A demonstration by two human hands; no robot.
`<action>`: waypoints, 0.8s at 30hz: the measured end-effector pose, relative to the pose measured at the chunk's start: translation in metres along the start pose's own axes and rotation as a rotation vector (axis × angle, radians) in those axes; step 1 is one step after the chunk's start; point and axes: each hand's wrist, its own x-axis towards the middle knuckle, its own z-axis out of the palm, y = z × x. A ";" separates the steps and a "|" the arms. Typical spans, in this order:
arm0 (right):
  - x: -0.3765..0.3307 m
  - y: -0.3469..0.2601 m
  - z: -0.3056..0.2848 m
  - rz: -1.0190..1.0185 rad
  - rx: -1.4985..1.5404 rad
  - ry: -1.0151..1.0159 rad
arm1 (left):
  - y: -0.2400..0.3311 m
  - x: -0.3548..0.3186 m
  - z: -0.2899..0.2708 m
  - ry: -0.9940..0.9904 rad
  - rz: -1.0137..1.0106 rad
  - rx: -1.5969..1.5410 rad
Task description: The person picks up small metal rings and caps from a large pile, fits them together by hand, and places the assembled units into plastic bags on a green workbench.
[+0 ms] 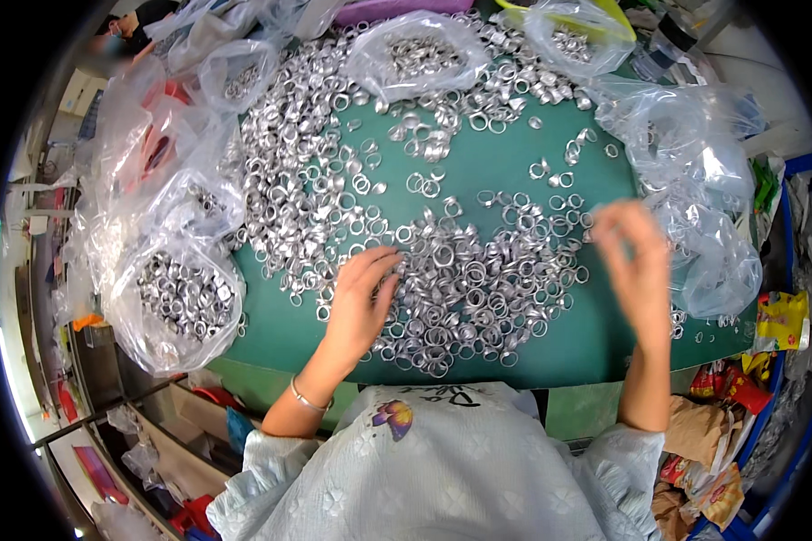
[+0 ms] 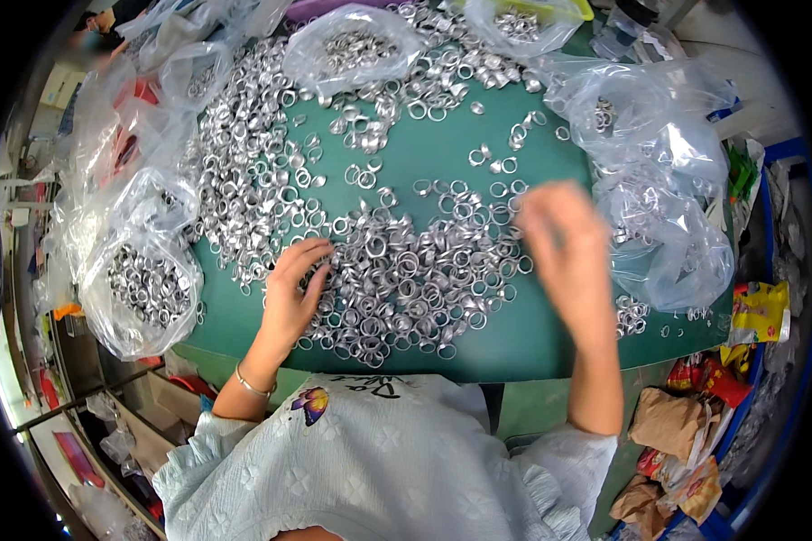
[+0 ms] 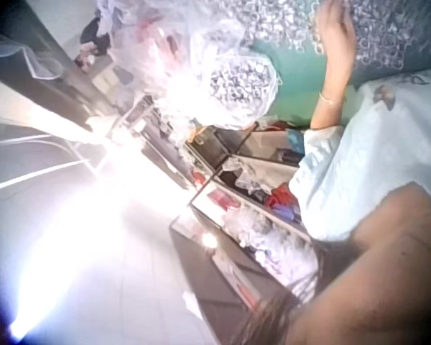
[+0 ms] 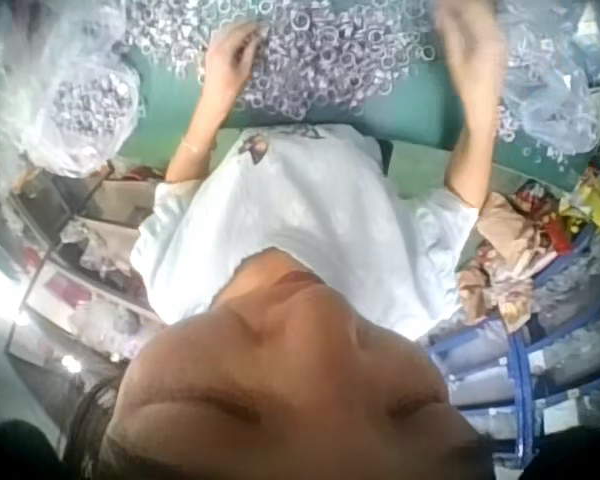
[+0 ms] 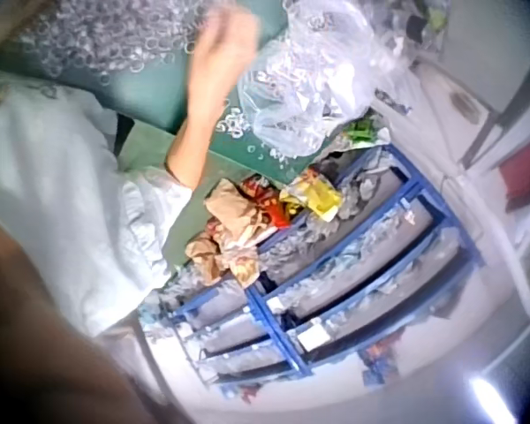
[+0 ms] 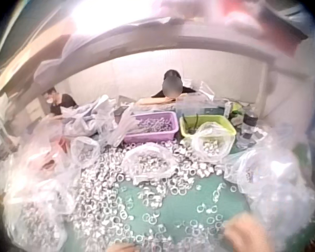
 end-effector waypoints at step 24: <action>-0.052 0.020 0.059 0.617 1.192 -0.002 | 0.005 0.050 0.032 -0.246 0.281 0.103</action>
